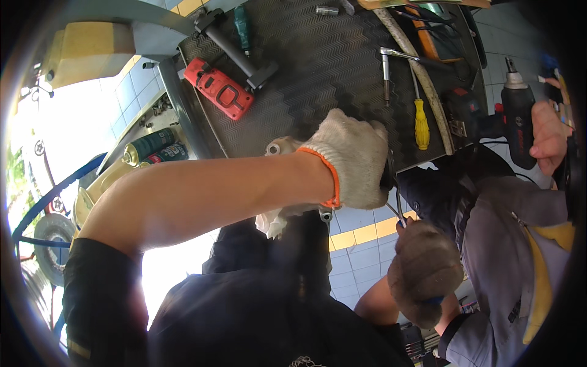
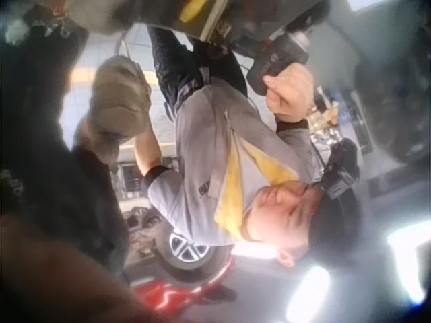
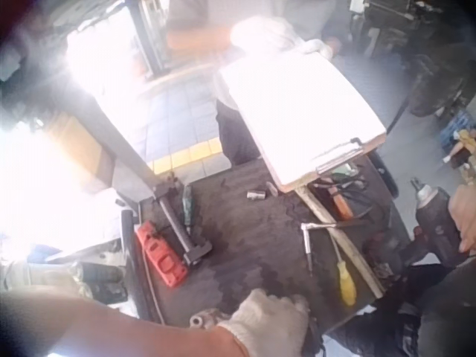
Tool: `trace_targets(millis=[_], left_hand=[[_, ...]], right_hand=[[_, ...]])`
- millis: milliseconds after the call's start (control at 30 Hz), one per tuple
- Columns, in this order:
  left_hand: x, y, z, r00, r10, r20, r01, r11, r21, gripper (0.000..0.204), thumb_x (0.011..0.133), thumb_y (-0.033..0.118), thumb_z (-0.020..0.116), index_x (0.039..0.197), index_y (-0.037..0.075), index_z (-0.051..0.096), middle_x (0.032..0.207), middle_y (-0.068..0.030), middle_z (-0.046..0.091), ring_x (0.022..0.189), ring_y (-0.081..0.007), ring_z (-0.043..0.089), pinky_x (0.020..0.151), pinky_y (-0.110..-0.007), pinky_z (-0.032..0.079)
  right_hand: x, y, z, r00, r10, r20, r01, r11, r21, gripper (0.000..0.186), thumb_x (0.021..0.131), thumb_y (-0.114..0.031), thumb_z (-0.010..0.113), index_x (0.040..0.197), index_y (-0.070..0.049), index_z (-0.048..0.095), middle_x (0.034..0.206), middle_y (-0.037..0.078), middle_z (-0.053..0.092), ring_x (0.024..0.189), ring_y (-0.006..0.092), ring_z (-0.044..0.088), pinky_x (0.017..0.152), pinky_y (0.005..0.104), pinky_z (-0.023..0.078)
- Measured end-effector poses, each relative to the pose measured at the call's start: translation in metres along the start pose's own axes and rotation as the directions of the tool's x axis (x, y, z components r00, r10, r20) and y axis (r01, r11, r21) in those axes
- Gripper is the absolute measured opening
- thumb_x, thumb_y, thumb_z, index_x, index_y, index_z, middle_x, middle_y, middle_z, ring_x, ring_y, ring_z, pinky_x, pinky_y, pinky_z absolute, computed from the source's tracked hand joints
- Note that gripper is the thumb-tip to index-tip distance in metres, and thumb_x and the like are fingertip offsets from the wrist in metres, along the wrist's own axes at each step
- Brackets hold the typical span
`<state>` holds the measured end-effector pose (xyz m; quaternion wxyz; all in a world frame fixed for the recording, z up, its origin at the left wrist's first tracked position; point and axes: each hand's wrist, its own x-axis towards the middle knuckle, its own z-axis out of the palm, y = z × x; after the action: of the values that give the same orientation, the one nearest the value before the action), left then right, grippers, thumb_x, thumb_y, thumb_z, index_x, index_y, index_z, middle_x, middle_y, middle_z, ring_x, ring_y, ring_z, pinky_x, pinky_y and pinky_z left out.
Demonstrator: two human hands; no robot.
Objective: The person uses a ratchet wrench to loosen and remove bolts from a car part on a workbench. They then wipe the part with a cloth and handle a plastic bag containing small components.
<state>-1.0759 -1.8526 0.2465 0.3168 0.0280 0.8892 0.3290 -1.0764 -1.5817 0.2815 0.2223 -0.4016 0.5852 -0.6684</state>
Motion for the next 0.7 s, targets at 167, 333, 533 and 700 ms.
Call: trace_targets(millis=[167,333,533,700], left_hand=[[-0.004,-0.002,0.000,1.000,0.006,-0.012,-0.006,1.000,-0.029,0.063,0.081,0.035,0.088,0.120,-0.014,0.077,0.103,-0.0243,0.086,0.099,-0.0372,0.087,0.104,-0.042,0.065],[-0.002,-0.001,0.000,1.000,-0.021,0.021,0.021,1.000,0.012,0.067,0.082,0.037,0.087,0.125,-0.013,0.077,0.107,-0.0238,0.086,0.102,-0.0362,0.086,0.107,-0.043,0.061],[0.002,0.002,-0.008,0.998,-0.018,0.068,0.019,1.000,-0.017,0.073,0.080,0.037,0.086,0.132,-0.013,0.074,0.110,-0.0243,0.086,0.101,-0.0388,0.087,0.108,-0.045,0.061],[-0.003,0.003,-0.010,0.999,-0.006,0.040,0.005,0.999,0.037,0.076,0.086,0.049,0.087,0.126,-0.014,0.072,0.103,-0.0266,0.084,0.101,-0.0437,0.086,0.101,-0.048,0.066]], right_hand=[[-0.012,-0.046,-0.002,0.694,0.718,-0.059,-0.718,0.684,-0.128,0.040,0.126,-0.055,0.062,0.108,-0.022,0.075,0.086,-0.017,0.061,0.066,-0.0076,0.056,0.060,0.0159,0.046],[-0.003,-0.037,0.002,0.910,0.412,-0.052,-0.411,0.911,0.022,0.032,0.121,-0.043,0.065,0.101,-0.019,0.074,0.083,-0.010,0.066,0.067,0.0040,0.063,0.067,0.0274,0.055],[-0.007,-0.014,0.017,0.949,0.194,-0.250,-0.155,0.974,0.167,0.033,0.120,-0.043,0.065,0.101,-0.018,0.074,0.087,-0.007,0.069,0.072,0.0081,0.066,0.070,0.0313,0.056],[-0.012,-0.014,0.031,0.926,0.163,-0.342,-0.085,0.969,0.230,0.034,0.119,-0.043,0.065,0.101,-0.016,0.075,0.090,-0.005,0.071,0.075,0.0114,0.068,0.072,0.0345,0.057]])
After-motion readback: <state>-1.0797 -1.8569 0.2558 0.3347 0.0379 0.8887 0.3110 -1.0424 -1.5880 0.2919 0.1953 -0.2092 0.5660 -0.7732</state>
